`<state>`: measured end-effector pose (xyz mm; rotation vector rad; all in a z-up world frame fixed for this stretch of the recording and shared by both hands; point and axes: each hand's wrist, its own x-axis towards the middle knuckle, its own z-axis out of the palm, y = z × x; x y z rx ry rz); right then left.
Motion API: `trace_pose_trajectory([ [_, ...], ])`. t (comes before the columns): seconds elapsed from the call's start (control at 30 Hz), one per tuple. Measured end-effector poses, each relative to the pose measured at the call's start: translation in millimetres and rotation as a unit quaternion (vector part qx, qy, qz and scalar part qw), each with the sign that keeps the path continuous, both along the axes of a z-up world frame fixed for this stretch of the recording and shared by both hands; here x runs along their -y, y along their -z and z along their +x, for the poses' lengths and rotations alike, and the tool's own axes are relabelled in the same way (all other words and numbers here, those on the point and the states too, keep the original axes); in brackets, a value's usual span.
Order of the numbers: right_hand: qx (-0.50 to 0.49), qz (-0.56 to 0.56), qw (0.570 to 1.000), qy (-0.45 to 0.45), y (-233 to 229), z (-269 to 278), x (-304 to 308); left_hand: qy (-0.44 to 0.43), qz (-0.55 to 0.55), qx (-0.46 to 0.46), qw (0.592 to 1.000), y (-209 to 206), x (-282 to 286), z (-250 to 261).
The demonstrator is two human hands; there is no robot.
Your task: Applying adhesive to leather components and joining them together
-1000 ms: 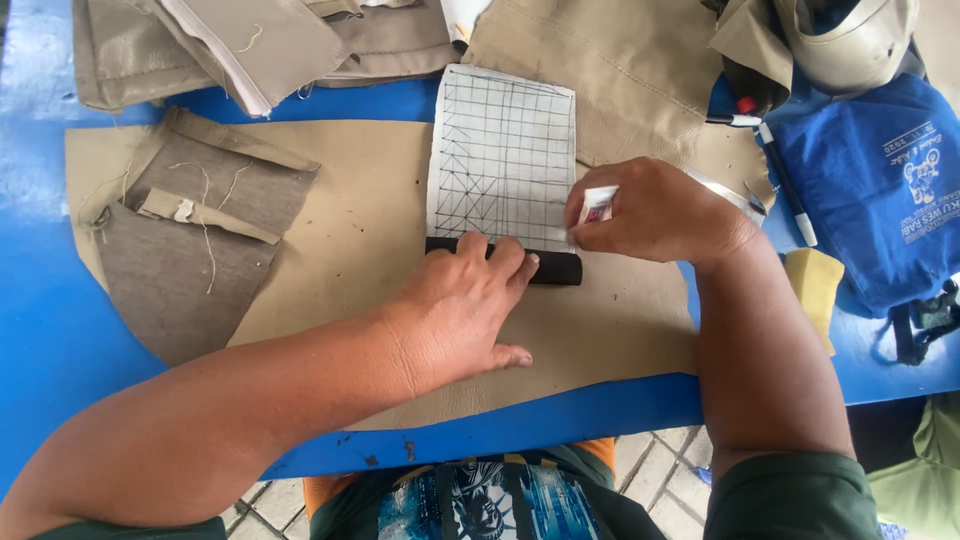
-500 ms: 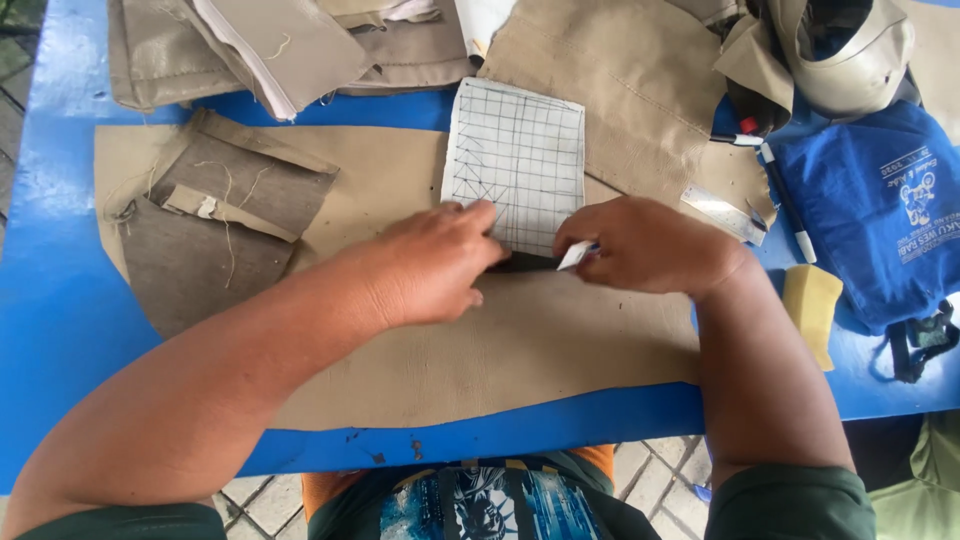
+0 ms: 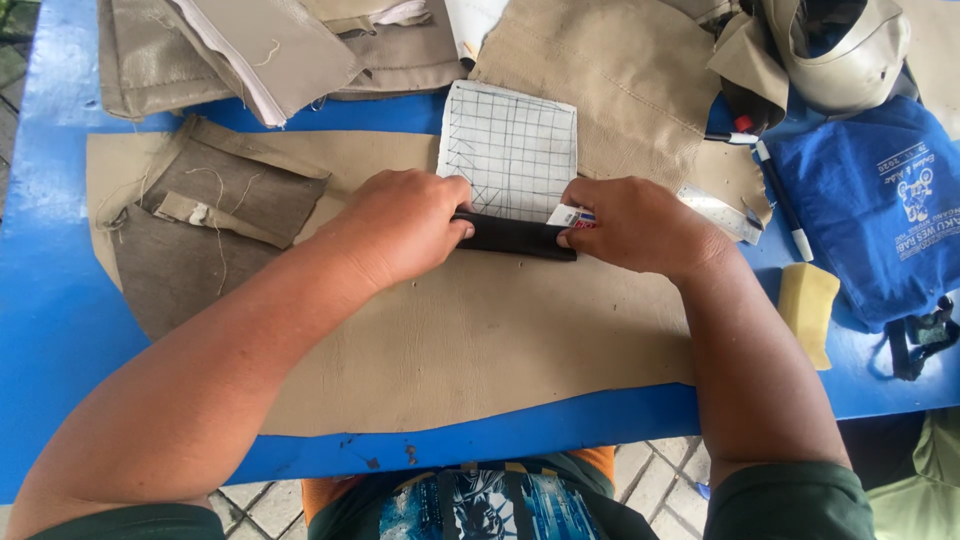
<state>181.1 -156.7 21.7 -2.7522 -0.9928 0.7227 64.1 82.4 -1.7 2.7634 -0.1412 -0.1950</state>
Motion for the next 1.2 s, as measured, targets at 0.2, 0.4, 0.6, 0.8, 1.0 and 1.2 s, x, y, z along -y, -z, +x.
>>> trace_pose_trajectory([
  [0.2,0.131,0.157,0.971,-0.126,-12,-29,-11,-0.046,0.026,0.04,0.998,14,-5,7],
  [0.4,0.156,0.156,0.963,-0.155,9,-35,-20,-0.09,-0.033,-0.039,0.995,8,-11,14],
  [0.6,0.203,0.192,0.942,-0.186,33,-25,-17,-0.094,-0.014,-0.057,0.994,12,-9,19],
  [0.8,0.245,0.249,0.902,-0.255,42,-53,-1,-0.062,0.027,0.074,0.995,30,4,-20],
  [1.0,0.174,0.284,0.911,-0.243,29,-58,-1,0.135,0.069,0.302,0.941,32,44,-74],
  [1.2,-0.109,0.315,0.936,-0.113,-4,-47,6,0.131,0.095,0.124,0.979,21,48,-78],
])
